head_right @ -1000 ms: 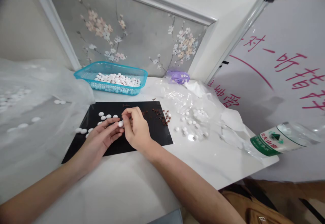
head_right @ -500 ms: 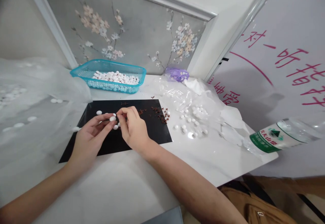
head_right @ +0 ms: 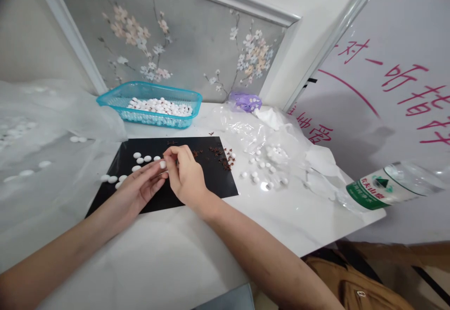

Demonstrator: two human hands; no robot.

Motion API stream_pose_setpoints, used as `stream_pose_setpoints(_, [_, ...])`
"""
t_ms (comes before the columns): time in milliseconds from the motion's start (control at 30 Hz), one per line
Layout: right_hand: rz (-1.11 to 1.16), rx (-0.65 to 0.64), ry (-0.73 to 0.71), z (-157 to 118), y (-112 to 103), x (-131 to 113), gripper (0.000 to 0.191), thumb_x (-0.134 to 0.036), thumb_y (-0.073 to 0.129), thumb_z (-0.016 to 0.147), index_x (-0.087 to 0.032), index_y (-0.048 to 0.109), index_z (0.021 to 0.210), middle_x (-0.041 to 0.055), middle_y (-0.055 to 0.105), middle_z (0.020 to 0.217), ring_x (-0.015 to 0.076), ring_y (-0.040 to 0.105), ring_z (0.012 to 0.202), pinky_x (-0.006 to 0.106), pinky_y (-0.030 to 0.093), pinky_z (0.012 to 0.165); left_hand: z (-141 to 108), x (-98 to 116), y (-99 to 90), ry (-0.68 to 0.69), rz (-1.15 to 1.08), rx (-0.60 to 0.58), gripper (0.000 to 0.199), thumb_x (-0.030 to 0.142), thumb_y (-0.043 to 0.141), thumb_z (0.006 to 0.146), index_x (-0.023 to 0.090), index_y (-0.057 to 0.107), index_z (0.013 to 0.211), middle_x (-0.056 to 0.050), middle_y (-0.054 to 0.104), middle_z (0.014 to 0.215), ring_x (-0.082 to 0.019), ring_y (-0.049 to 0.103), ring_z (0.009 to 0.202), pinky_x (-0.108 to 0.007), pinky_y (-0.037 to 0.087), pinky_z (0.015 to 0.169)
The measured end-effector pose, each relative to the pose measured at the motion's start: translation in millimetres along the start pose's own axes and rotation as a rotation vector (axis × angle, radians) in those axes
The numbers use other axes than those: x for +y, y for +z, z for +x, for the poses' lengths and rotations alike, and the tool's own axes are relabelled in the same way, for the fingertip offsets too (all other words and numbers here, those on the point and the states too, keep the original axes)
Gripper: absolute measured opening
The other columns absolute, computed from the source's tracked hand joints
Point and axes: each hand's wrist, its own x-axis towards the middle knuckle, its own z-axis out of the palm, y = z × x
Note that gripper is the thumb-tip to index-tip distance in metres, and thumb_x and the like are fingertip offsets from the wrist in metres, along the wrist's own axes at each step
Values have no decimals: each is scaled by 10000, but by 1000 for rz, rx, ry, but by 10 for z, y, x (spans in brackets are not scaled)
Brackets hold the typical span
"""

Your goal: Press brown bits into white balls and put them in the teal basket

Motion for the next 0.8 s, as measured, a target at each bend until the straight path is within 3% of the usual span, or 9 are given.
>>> stream_pose_setpoints(200, [-7,-12,-10,-1,7,7,79,-226,419,913,-203,491,936,12,508,877,85,525,726,217,427,629,-4,53,-12,-63,-132,-19,105,170,589,818,173,685,858,5,674,870,-65,629,773,-134,531,716])
stream_pose_setpoints(800, [-62,5,-52,11,-10,5,76,-202,436,905,-198,507,933,11,516,869,84,522,728,208,432,620,-16,53,-19,-94,-171,-18,111,161,573,834,176,680,858,8,680,830,-77,636,751,-165,540,690])
